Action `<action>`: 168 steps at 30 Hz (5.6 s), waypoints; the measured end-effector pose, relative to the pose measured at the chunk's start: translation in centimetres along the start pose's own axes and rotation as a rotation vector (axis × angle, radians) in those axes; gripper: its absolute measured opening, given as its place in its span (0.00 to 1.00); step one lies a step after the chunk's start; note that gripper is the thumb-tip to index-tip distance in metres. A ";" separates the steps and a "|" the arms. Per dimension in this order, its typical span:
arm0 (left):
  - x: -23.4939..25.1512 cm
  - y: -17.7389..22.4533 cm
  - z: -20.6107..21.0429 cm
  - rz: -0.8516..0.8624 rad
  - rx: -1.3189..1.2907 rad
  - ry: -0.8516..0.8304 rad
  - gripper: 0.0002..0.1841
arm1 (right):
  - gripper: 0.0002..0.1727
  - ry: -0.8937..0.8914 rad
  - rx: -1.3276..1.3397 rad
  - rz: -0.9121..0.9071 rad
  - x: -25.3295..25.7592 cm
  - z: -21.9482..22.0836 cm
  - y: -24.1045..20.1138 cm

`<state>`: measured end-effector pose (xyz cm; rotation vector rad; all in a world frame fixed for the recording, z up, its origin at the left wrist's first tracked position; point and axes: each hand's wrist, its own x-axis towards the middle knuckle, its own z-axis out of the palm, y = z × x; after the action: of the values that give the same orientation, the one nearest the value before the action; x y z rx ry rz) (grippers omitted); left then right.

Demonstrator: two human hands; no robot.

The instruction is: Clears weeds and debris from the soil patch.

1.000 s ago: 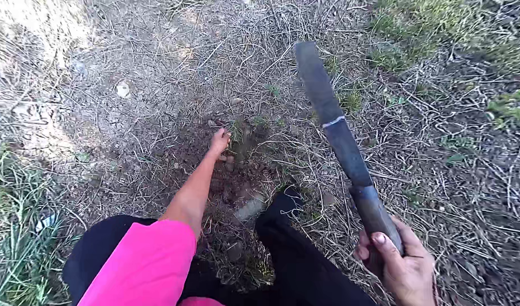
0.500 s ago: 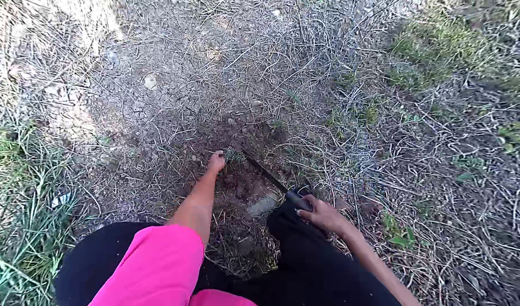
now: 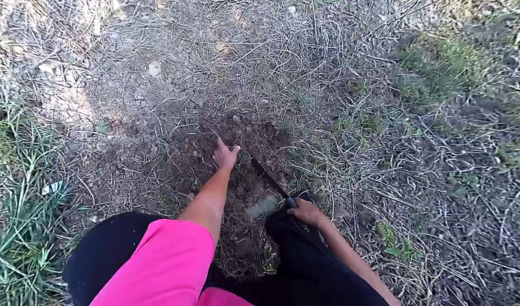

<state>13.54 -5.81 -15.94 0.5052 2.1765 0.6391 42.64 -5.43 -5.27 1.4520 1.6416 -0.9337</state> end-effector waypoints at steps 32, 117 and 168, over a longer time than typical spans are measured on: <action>2.1 -4.0 -0.4 -0.086 -0.041 -0.170 0.21 | 0.36 0.640 0.430 -0.657 -9.0 -1.6 -0.9; 0.1 -4.0 -2.7 -0.135 0.333 -0.233 0.17 | 0.36 0.027 -0.058 -0.044 -5.6 -0.8 1.1; 2.2 7.8 -0.3 0.235 -0.357 -0.258 0.17 | 0.28 0.499 0.531 -0.092 -2.8 -4.3 5.4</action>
<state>13.08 1.51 -12.41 0.6170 1.7264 1.0081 47.95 -2.41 -1.06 2.1151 1.9119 -1.1877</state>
